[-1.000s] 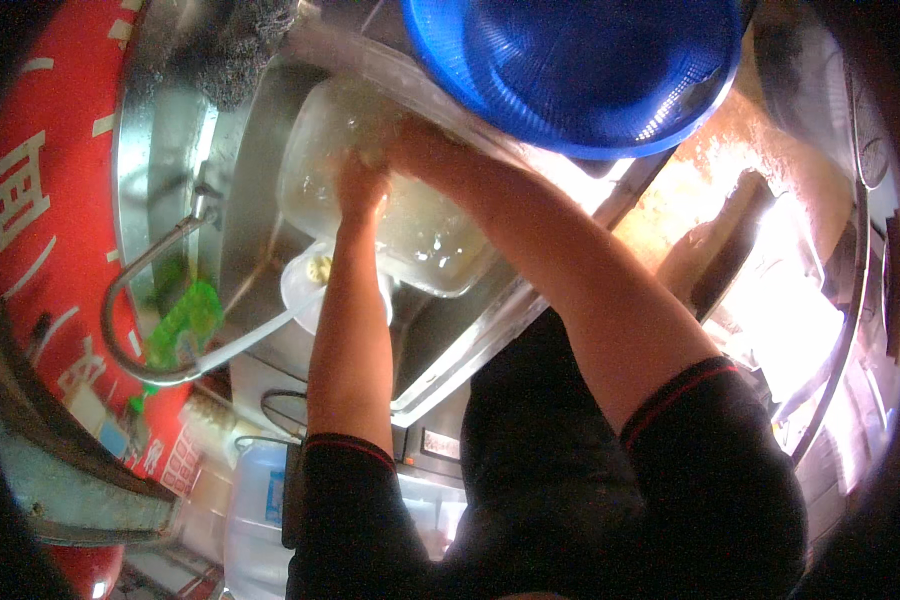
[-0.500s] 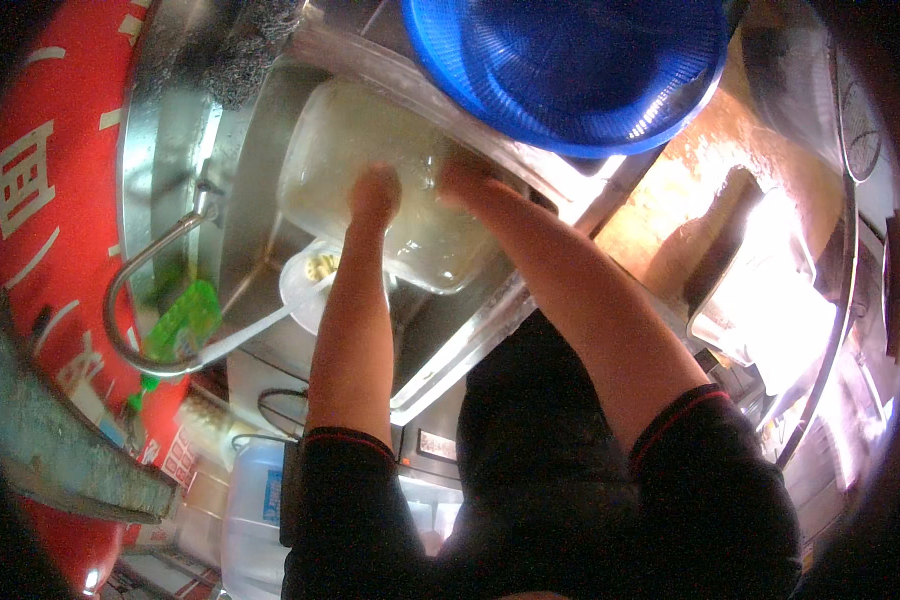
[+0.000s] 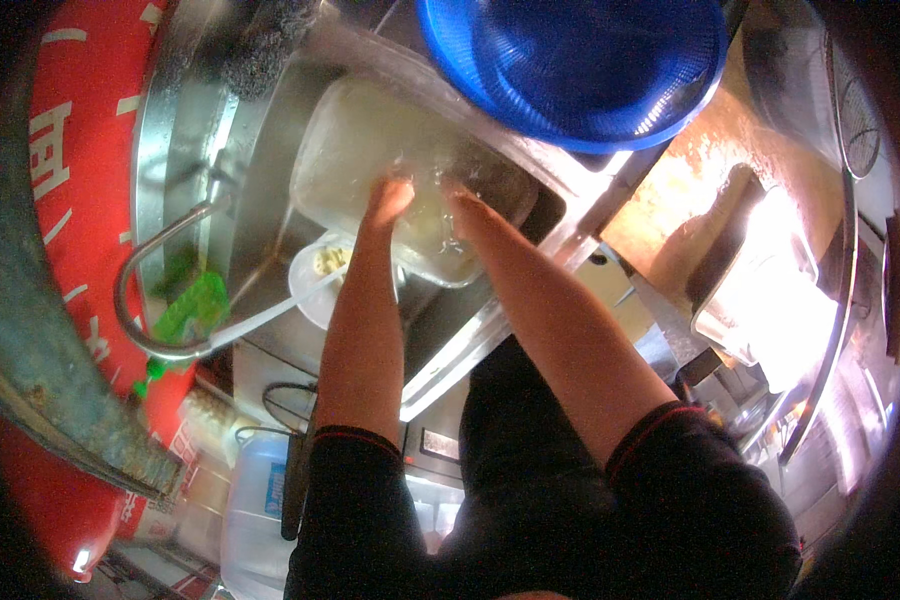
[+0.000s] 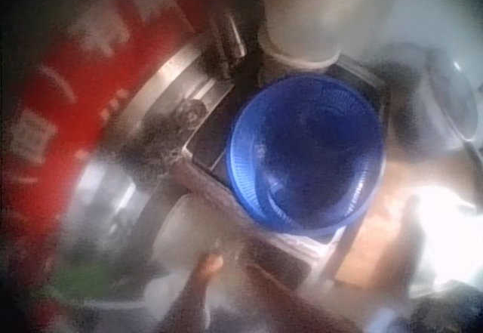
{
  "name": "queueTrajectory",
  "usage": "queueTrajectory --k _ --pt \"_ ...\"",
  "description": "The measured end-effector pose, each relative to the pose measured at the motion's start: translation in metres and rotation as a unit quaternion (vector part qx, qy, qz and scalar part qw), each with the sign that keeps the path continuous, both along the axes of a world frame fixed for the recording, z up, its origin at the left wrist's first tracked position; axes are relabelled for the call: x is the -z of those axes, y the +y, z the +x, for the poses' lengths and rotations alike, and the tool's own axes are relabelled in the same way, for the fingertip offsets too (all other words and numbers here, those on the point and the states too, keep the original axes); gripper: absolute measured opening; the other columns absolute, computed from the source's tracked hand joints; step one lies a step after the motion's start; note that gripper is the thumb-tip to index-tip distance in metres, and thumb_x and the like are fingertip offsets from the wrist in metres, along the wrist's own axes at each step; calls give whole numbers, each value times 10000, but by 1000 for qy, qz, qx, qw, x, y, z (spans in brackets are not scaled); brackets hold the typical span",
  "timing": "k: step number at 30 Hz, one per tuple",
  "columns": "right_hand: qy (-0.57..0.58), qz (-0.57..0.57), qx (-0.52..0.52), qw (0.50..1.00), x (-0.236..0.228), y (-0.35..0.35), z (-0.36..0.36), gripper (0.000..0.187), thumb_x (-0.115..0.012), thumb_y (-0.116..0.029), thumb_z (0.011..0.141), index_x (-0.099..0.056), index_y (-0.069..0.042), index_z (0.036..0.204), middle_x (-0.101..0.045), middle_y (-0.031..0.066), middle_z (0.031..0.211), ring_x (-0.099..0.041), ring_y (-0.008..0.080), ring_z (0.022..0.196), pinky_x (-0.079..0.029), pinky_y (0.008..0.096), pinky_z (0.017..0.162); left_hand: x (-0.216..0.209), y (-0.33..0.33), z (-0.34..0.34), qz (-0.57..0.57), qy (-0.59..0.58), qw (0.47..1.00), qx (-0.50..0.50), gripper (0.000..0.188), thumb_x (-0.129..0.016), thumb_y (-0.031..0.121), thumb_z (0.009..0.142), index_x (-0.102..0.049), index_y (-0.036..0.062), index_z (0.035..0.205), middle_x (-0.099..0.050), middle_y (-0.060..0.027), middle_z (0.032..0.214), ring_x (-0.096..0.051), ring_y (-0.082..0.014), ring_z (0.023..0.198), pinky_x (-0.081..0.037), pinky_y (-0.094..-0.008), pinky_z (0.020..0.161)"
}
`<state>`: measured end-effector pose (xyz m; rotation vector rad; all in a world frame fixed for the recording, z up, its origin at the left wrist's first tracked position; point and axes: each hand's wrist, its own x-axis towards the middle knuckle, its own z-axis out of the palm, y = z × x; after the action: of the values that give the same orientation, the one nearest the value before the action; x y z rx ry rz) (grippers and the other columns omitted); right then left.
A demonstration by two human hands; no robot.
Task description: The person washes sliced lotus root and potatoes in a sink, boils the potatoes in a large wok, skims them into a blue basket, and returns the lotus root to a bowl of water.
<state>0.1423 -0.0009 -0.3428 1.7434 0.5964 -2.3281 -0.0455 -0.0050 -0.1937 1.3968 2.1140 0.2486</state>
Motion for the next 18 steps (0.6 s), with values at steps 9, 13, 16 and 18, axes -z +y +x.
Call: queueTrajectory --k 9,13,16,18 --pt "-48 24 27 998 -176 55 -41 666 -580 -597 983 -655 -33 1328 -653 157 1326 -617 317 1170 -490 503 956 -9 -10 45 -30 -68 974 -213 374 -447 245 1060 -684 -44 1063 -716 -280 1065 -684 -441 962 -530 -502 846" --pt "-42 57 2 998 -293 90 -42 713 -576 -636 978 -670 -2 1290 -706 154 1162 -667 277 1015 -534 467 835 -57 8 89 203 -302 844 -394 425 -500 336 1086 -607 -20 1294 -704 -233 1120 -681 -358 1008 -544 -467 886" --pt "-10 164 120 979 -290 69 -34 646 -536 -559 1056 -664 50 1230 -721 158 1094 -682 245 958 -561 404 806 -105 24 104 243 -330 809 -422 487 -514 379 1089 -585 0 1387 -695 -232 1184 -683 -345 1058 -542 -454 936" --pt "-17 205 75 976 -316 72 -27 512 -501 -431 1112 -663 47 1202 -725 150 1072 -678 225 964 -564 378 850 -154 34 109 231 -306 826 -413 494 -500 389 1095 -589 33 1426 -688 -230 1259 -679 -361 1127 -532 -440 980"
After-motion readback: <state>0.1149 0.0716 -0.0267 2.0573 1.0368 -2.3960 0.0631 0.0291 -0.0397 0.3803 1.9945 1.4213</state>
